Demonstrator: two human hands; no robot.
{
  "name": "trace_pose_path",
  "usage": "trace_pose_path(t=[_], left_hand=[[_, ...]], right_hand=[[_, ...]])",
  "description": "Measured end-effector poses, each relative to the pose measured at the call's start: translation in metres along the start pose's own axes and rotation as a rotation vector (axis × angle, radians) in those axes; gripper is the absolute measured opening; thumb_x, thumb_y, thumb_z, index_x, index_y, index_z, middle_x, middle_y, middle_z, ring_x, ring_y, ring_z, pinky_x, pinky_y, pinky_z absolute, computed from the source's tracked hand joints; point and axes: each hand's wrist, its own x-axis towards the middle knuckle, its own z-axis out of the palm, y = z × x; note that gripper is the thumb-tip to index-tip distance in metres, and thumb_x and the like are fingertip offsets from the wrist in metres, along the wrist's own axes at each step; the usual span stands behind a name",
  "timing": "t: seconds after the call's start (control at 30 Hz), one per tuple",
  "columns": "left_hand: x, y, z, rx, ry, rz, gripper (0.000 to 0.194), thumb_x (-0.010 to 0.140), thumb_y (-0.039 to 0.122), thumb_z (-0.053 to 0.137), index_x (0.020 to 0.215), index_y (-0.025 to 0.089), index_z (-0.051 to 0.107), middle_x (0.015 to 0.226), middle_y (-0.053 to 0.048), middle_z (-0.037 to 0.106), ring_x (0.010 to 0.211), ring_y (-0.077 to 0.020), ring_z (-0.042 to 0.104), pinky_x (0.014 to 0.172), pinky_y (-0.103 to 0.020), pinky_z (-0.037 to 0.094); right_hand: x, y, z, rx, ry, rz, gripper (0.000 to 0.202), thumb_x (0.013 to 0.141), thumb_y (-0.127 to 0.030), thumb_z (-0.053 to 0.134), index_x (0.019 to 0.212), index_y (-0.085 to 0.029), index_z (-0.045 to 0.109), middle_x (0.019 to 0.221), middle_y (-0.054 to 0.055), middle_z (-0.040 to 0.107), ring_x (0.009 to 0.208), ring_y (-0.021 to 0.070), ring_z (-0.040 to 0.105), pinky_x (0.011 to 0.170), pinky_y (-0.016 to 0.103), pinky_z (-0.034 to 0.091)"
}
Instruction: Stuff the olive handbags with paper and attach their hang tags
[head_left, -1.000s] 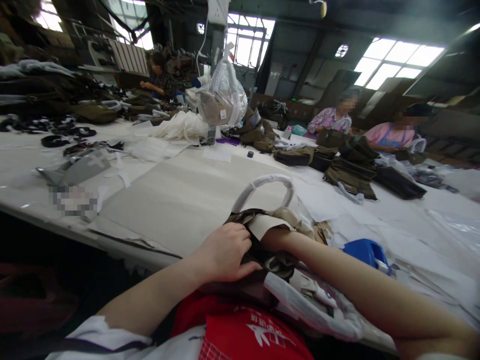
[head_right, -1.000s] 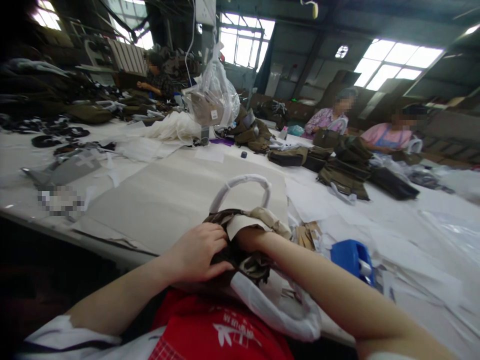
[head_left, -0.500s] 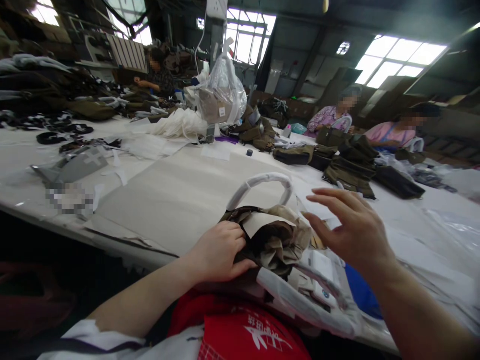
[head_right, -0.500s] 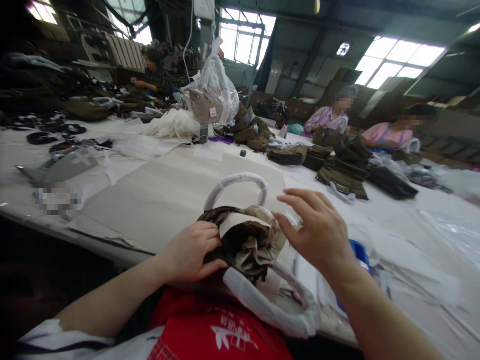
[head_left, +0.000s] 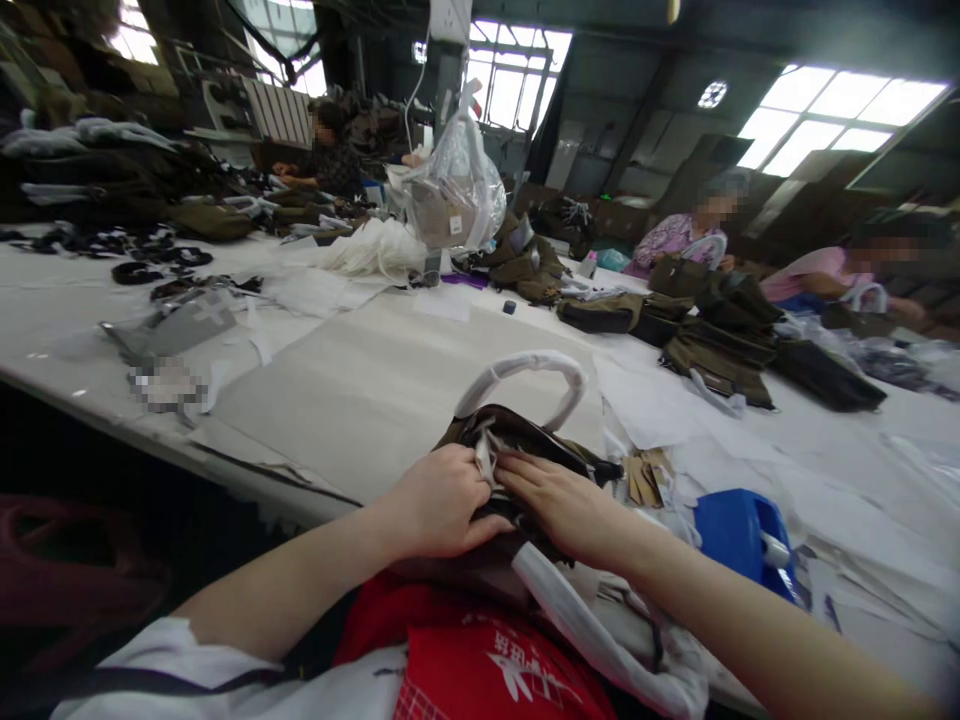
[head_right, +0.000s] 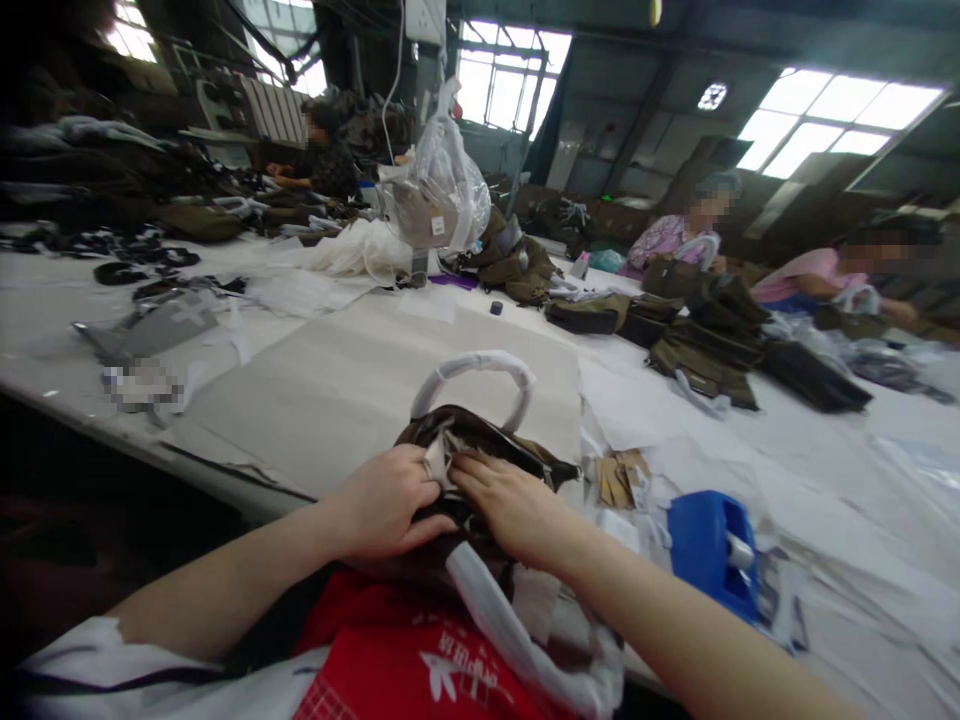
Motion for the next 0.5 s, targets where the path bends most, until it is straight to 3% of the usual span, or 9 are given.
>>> trace_pose_path(t=[0.13, 0.2, 0.27, 0.37, 0.43, 0.5], left_hand=[[-0.001, 0.0, 0.002, -0.026, 0.02, 0.054, 0.043, 0.091, 0.052, 0.055, 0.078, 0.014, 0.072, 0.082, -0.009, 0.072, 0.092, -0.0232, 0.065, 0.091, -0.037, 0.049], [-0.004, -0.004, 0.0, -0.031, 0.023, 0.07, 0.04, 0.091, 0.05, 0.056, 0.079, 0.015, 0.072, 0.083, -0.008, 0.071, 0.094, -0.0229, 0.065, 0.093, -0.037, 0.05], [-0.008, -0.011, -0.003, -0.028, 0.041, 0.072, 0.035, 0.091, 0.046, 0.057, 0.084, 0.015, 0.072, 0.091, -0.008, 0.072, 0.099, -0.0226, 0.065, 0.096, -0.037, 0.05], [-0.013, -0.024, -0.013, 0.007, 0.094, 0.027, 0.03, 0.092, 0.041, 0.056, 0.09, 0.015, 0.071, 0.115, -0.01, 0.069, 0.111, -0.0241, 0.061, 0.101, -0.038, 0.048], [-0.014, -0.033, -0.021, 0.031, 0.089, -0.024, 0.027, 0.092, 0.037, 0.056, 0.092, 0.014, 0.07, 0.121, -0.012, 0.066, 0.113, -0.0252, 0.06, 0.101, -0.038, 0.049], [-0.013, -0.037, -0.031, 0.035, 0.033, -0.052, 0.02, 0.089, 0.03, 0.057, 0.092, 0.014, 0.069, 0.118, -0.012, 0.066, 0.11, -0.0247, 0.061, 0.098, -0.037, 0.05]], right_hand=[[0.02, 0.017, 0.028, 0.093, -0.167, 0.05, 0.031, 0.091, -0.031, 0.058, 0.11, -0.009, 0.069, 0.118, 0.018, 0.068, 0.112, 0.03, 0.063, 0.101, 0.044, 0.049], [0.022, 0.022, 0.027, 0.183, -0.177, 0.043, 0.029, 0.091, -0.029, 0.056, 0.108, -0.011, 0.069, 0.115, 0.016, 0.069, 0.106, 0.0284, 0.065, 0.095, 0.042, 0.051], [0.016, 0.024, 0.009, 0.254, -0.121, 0.04, 0.029, 0.091, -0.027, 0.053, 0.111, -0.015, 0.069, 0.121, 0.014, 0.067, 0.11, 0.0266, 0.063, 0.098, 0.041, 0.049], [-0.006, 0.027, -0.036, 0.259, 0.052, 0.11, 0.037, 0.089, -0.03, 0.057, 0.123, -0.019, 0.065, 0.132, 0.01, 0.062, 0.119, 0.0246, 0.058, 0.104, 0.037, 0.044], [-0.02, 0.029, -0.063, 0.192, 0.095, 0.208, 0.039, 0.084, -0.033, 0.062, 0.122, -0.024, 0.066, 0.121, 0.007, 0.067, 0.106, 0.0227, 0.064, 0.093, 0.033, 0.049], [-0.028, 0.032, -0.08, 0.118, 0.053, 0.297, 0.036, 0.08, -0.033, 0.066, 0.114, -0.025, 0.07, 0.108, 0.005, 0.071, 0.092, 0.0215, 0.066, 0.081, 0.031, 0.05]])
